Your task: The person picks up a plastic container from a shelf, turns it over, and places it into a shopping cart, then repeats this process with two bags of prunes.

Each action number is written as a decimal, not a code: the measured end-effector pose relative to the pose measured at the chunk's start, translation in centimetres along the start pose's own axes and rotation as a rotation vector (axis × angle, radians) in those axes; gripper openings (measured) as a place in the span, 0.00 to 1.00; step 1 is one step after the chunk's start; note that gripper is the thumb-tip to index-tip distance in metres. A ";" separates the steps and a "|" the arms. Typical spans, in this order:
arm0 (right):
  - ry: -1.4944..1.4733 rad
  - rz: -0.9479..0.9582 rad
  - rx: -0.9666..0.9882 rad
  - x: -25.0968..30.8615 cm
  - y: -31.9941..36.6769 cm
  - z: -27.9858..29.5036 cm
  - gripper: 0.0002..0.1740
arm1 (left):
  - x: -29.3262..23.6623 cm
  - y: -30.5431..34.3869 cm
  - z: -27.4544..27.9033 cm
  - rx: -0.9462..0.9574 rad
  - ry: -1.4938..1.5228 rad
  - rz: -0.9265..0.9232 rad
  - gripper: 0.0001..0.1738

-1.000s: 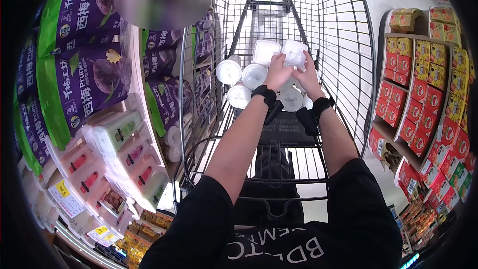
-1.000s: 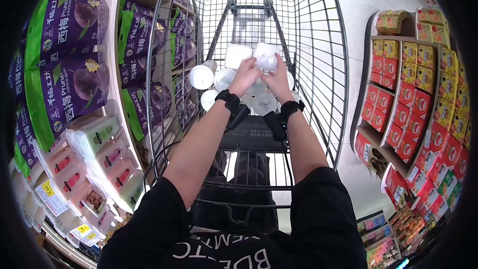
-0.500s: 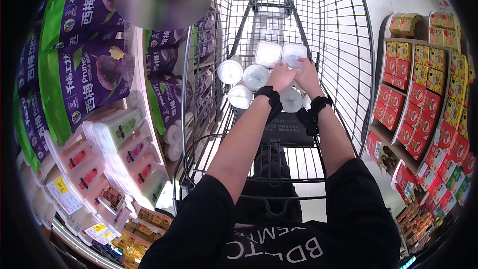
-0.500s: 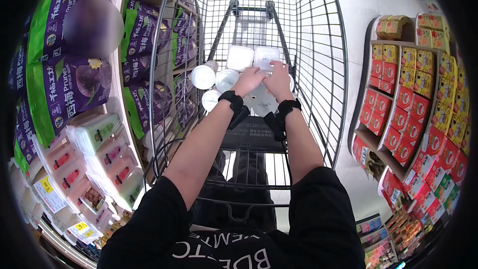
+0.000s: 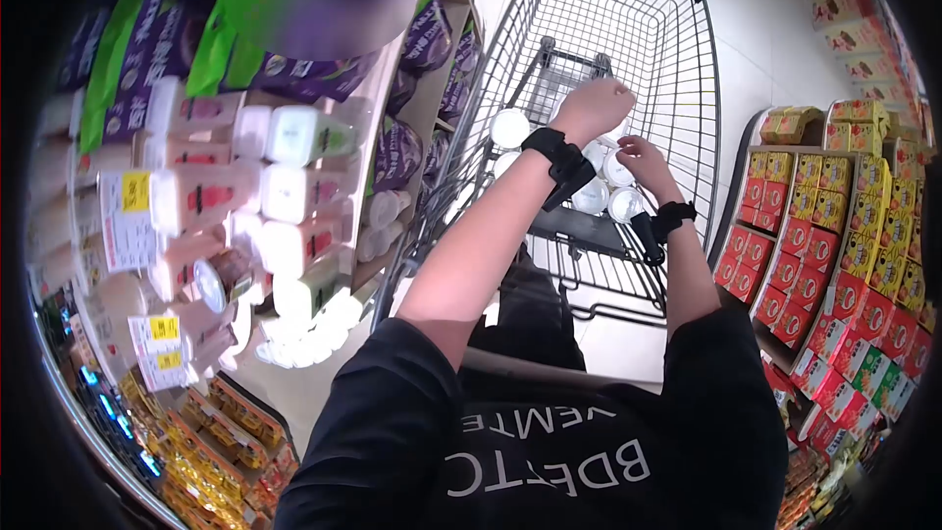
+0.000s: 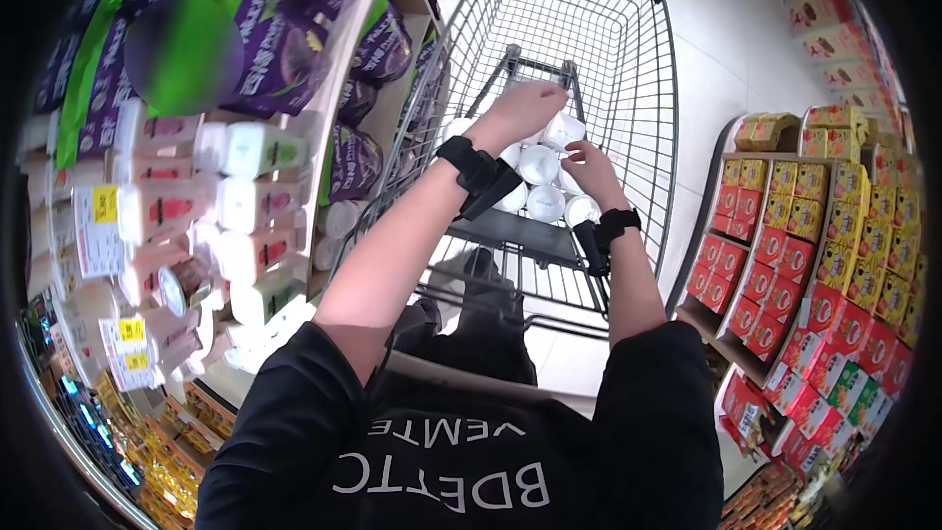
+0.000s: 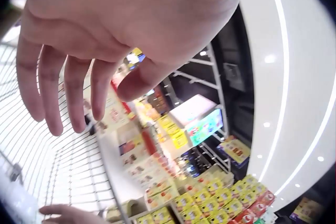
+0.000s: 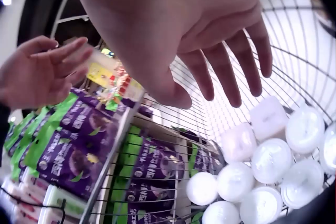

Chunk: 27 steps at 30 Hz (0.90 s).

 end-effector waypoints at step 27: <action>0.731 0.224 -0.445 8.1 33.9 -11.2 0.27 | 7.0 37.4 3.6 -0.353 -0.724 -0.452 0.37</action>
Point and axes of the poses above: each hand's wrist, its own y-axis away from the middle knuckle, its own z-axis out of the back of the hand, x = y × z, the point moved 6 cm from there along -y, towards the middle knuckle, and after that the axes turned 11 degrees about -y, right-handed, at the moved point
